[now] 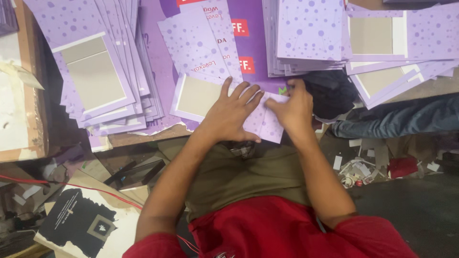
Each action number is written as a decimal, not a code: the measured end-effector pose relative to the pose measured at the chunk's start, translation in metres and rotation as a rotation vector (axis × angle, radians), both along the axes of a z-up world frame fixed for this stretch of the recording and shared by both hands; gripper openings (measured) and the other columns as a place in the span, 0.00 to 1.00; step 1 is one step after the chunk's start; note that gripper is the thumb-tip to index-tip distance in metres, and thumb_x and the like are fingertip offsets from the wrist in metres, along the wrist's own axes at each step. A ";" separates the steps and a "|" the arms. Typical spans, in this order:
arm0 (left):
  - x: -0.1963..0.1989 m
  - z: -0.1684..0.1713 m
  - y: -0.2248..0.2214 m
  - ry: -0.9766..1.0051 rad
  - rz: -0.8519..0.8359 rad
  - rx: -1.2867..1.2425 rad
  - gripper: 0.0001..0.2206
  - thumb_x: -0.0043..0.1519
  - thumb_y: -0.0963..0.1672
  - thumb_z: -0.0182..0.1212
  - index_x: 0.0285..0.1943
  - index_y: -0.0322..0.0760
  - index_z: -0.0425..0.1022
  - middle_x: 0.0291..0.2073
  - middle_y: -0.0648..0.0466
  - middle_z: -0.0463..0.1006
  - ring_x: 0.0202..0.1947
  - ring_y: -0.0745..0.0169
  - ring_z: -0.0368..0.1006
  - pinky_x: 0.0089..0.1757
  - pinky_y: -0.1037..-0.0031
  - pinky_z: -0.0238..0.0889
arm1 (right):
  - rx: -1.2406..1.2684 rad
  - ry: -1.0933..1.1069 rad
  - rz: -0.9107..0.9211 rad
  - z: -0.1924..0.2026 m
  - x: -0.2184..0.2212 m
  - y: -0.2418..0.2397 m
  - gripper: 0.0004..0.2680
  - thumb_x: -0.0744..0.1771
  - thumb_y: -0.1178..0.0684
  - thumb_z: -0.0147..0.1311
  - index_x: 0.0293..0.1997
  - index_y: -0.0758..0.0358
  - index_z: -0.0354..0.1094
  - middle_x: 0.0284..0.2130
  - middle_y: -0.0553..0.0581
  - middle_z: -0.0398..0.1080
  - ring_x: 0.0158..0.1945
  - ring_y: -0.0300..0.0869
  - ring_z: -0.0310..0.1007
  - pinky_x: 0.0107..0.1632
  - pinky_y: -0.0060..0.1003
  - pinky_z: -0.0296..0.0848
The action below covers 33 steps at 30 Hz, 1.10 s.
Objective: The person folds purple printed paper sheets in half and stacks them on a table. They repeatedly pick up a sheet, fold it, and place it on a growing pile, occasionally using a black cloth to wipe the surface.
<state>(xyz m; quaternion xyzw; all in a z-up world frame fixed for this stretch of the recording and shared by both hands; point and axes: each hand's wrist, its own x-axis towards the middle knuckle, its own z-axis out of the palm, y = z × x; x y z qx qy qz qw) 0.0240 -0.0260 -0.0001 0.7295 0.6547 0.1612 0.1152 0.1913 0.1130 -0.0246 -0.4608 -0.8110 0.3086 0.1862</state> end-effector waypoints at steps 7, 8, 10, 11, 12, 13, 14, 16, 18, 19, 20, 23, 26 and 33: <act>0.002 0.004 0.000 0.023 0.043 0.031 0.52 0.41 0.66 0.68 0.68 0.29 0.67 0.65 0.42 0.67 0.68 0.41 0.57 0.64 0.33 0.37 | -0.089 0.136 -0.043 0.016 -0.004 -0.023 0.28 0.55 0.55 0.72 0.57 0.75 0.61 0.36 0.66 0.76 0.39 0.51 0.80 0.42 0.41 0.78; 0.003 0.003 -0.001 0.020 0.052 0.033 0.52 0.41 0.65 0.69 0.68 0.30 0.67 0.65 0.43 0.67 0.68 0.42 0.57 0.64 0.33 0.36 | -0.142 0.131 -0.025 0.021 0.005 -0.038 0.31 0.55 0.55 0.71 0.61 0.75 0.58 0.37 0.66 0.76 0.40 0.50 0.81 0.42 0.40 0.78; 0.001 0.000 0.001 0.013 0.062 0.044 0.51 0.41 0.65 0.69 0.68 0.30 0.67 0.65 0.43 0.67 0.68 0.42 0.57 0.65 0.32 0.35 | -0.153 0.113 -0.020 0.027 0.013 -0.059 0.33 0.54 0.57 0.71 0.63 0.77 0.55 0.39 0.68 0.77 0.42 0.49 0.80 0.43 0.39 0.77; 0.001 -0.002 0.001 0.000 0.056 0.045 0.51 0.41 0.65 0.69 0.68 0.30 0.67 0.65 0.43 0.67 0.68 0.41 0.57 0.65 0.32 0.35 | -0.117 0.097 -0.024 0.029 0.015 -0.066 0.33 0.54 0.58 0.71 0.63 0.78 0.56 0.39 0.69 0.76 0.42 0.50 0.80 0.43 0.40 0.77; -0.001 -0.005 0.002 -0.014 0.050 0.045 0.52 0.41 0.65 0.70 0.68 0.29 0.67 0.65 0.42 0.67 0.68 0.40 0.57 0.65 0.32 0.35 | -0.081 0.080 -0.028 0.030 0.018 -0.070 0.33 0.53 0.59 0.71 0.62 0.79 0.57 0.40 0.71 0.76 0.43 0.51 0.80 0.43 0.40 0.77; -0.003 -0.007 0.001 -0.025 0.046 0.044 0.52 0.40 0.65 0.70 0.68 0.28 0.67 0.65 0.41 0.67 0.68 0.39 0.56 0.65 0.33 0.35 | -0.135 0.115 -0.035 0.029 0.019 -0.073 0.30 0.55 0.59 0.70 0.61 0.77 0.59 0.40 0.69 0.78 0.44 0.49 0.81 0.45 0.39 0.77; -0.005 -0.009 0.001 -0.090 0.032 0.063 0.49 0.44 0.63 0.69 0.69 0.28 0.66 0.66 0.40 0.66 0.69 0.39 0.56 0.66 0.34 0.35 | -0.189 0.150 -0.042 0.029 0.021 -0.074 0.27 0.57 0.58 0.69 0.59 0.76 0.60 0.41 0.67 0.79 0.44 0.46 0.82 0.47 0.38 0.78; -0.009 -0.011 0.000 -0.210 0.012 0.102 0.44 0.51 0.59 0.68 0.71 0.27 0.65 0.68 0.39 0.65 0.71 0.37 0.55 0.68 0.35 0.36 | -0.262 0.185 -0.050 0.026 0.020 -0.069 0.24 0.59 0.59 0.67 0.59 0.75 0.61 0.42 0.66 0.80 0.45 0.43 0.83 0.48 0.36 0.79; -0.007 -0.014 -0.003 -0.055 0.333 0.122 0.35 0.58 0.57 0.65 0.69 0.32 0.67 0.68 0.41 0.66 0.70 0.33 0.54 0.66 0.30 0.33 | -0.304 0.175 -0.062 0.022 0.023 -0.064 0.22 0.61 0.60 0.63 0.60 0.75 0.60 0.42 0.67 0.80 0.44 0.41 0.82 0.46 0.33 0.77; -0.005 -0.015 -0.004 0.025 0.490 0.134 0.30 0.62 0.55 0.63 0.69 0.35 0.68 0.67 0.43 0.66 0.70 0.31 0.54 0.65 0.28 0.31 | -0.372 0.257 -0.061 0.020 0.024 -0.063 0.20 0.63 0.62 0.60 0.60 0.75 0.59 0.44 0.66 0.79 0.42 0.39 0.81 0.44 0.32 0.76; -0.001 -0.015 -0.004 0.064 0.523 0.127 0.29 0.63 0.54 0.62 0.69 0.36 0.68 0.67 0.45 0.66 0.69 0.32 0.55 0.63 0.25 0.30 | -0.440 0.338 -0.059 0.019 0.026 -0.063 0.19 0.64 0.63 0.57 0.60 0.75 0.58 0.45 0.66 0.79 0.41 0.38 0.80 0.41 0.30 0.75; 0.008 -0.017 -0.001 0.160 0.610 0.113 0.26 0.65 0.51 0.58 0.71 0.39 0.66 0.68 0.49 0.66 0.68 0.35 0.56 0.61 0.20 0.28 | -0.563 0.528 -0.039 0.022 0.026 -0.066 0.16 0.66 0.65 0.51 0.61 0.74 0.56 0.46 0.67 0.77 0.40 0.36 0.77 0.40 0.26 0.73; 0.012 -0.020 0.004 0.188 0.676 0.096 0.26 0.66 0.50 0.56 0.74 0.40 0.64 0.70 0.48 0.65 0.69 0.37 0.56 0.61 0.22 0.31 | -0.602 0.640 0.009 0.037 0.022 -0.073 0.15 0.68 0.65 0.51 0.63 0.73 0.56 0.48 0.67 0.77 0.43 0.35 0.76 0.43 0.26 0.74; 0.001 -0.026 -0.001 0.144 0.688 0.096 0.26 0.67 0.51 0.53 0.74 0.45 0.64 0.72 0.45 0.62 0.70 0.39 0.56 0.58 0.29 0.43 | -0.191 0.533 0.346 0.052 -0.001 -0.109 0.29 0.64 0.63 0.62 0.71 0.77 0.46 0.56 0.68 0.70 0.54 0.44 0.75 0.53 0.36 0.75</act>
